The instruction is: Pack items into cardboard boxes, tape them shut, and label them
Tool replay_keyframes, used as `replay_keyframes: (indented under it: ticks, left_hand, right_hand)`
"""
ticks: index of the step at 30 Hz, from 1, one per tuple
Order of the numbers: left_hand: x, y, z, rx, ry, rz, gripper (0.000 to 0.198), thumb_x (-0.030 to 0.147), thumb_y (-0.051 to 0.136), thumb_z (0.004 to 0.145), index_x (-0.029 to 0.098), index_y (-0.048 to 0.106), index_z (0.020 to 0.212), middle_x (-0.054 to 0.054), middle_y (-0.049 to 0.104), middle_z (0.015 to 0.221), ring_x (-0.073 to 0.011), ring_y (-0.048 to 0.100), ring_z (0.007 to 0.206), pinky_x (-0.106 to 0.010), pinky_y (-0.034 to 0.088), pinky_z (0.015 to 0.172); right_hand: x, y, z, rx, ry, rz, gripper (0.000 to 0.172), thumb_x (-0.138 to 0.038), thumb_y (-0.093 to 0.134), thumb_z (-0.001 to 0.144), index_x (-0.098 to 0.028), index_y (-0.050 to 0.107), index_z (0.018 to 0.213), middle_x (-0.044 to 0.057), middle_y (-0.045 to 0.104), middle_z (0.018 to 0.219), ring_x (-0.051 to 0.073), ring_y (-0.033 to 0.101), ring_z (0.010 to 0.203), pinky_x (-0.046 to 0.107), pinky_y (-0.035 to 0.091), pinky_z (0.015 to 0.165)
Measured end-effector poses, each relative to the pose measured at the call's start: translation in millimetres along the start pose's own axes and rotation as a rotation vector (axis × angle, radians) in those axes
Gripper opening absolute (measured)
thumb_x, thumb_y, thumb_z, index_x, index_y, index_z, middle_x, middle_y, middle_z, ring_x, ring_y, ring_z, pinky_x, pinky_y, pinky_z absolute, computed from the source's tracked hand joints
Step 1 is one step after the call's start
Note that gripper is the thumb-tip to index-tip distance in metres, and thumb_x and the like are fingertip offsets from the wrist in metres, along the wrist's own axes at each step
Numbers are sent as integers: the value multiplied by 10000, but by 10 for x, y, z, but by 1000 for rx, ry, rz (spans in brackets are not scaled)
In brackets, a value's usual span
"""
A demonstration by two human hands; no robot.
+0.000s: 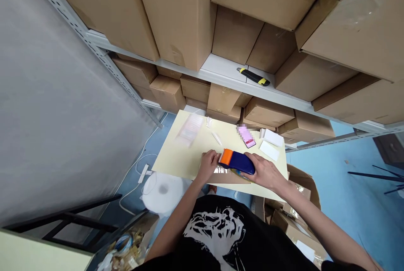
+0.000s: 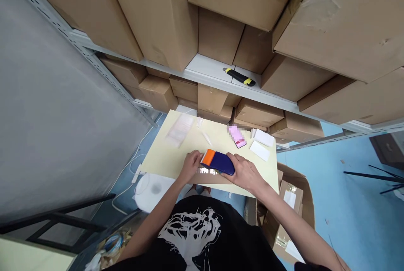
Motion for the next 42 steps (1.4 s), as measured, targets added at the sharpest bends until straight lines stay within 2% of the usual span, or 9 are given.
replay_keyframes:
  ticks: [9,13,17,20,24,27,31,37,42]
  left_hand:
    - [-63,-29,47,21,79,-116,347,380,351,882,208,282,590,51,319,561,-106,349,543,-245,286,567]
    - [-135,-156,37,113,18,-249,343,396,373,870,210,285,596,54,303,571,-103,336,546,-235,285,548]
    - [-160,-296,65,204,-56,-347,331,396,381,857,217,280,597,57,296,555,-103,325,527,-234,292,531]
    - [-73,-422,23,243,-17,-281,326,365,373,858,216,272,587,49,307,560,-108,338,536,-242,298,544]
    - [-12,-603,-168,210,51,-90,301,314,385,861,209,304,591,34,359,586,-116,384,574,-253,314,578]
    - [-166,-727,-324,240,-4,-50,284,303,384,863,209,320,603,35,372,588,-120,399,578,-253,318,578]
    - [-475,-763,-413,307,-84,-83,296,315,389,859,210,317,592,36,372,580,-119,397,567,-251,325,568]
    - [-745,-615,-387,332,-116,-279,298,339,385,868,203,398,603,22,431,631,-120,470,602,-255,394,606]
    - [-888,-489,-453,401,-214,-517,326,439,398,880,193,449,673,9,510,724,-92,503,543,-260,449,565]
  right_hand:
    - [68,5,-106,-5,-21,-99,642,-489,536,795,-247,372,1366,87,655,1116,271,657,846,388,483,749]
    - [60,-89,-190,-5,-74,-187,664,-501,544,794,-249,356,1379,103,660,1095,281,647,856,416,453,806]
    - [55,-105,-227,-18,-85,-260,713,-545,531,794,-241,319,1403,105,670,971,278,638,786,404,443,757]
    - [29,-43,-188,-56,-94,-331,694,-523,520,810,-211,327,1399,111,655,937,266,630,729,389,427,737]
    - [-45,-53,-100,-72,-126,-428,652,-476,505,835,-210,318,1400,101,635,920,240,615,715,364,396,737]
    - [-169,-74,-10,-84,-162,-456,637,-432,487,851,-222,282,1416,85,628,909,228,610,734,344,376,731]
    - [-340,8,145,-135,-158,-532,620,-347,498,837,-225,296,1411,101,625,949,228,617,757,351,362,749]
    - [-510,97,316,-173,-149,-599,624,-283,531,792,-211,337,1381,116,637,955,230,625,747,356,366,746]
    - [-620,109,340,-115,-240,-503,566,-336,525,804,-174,381,1327,114,642,1004,249,627,831,358,404,774]
Point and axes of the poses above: each hand's wrist, its own z-axis towards the middle knuckle, its own y-axis out of the palm, x = y × z, the point moved 6 cm from there along z, towards the middle knuckle
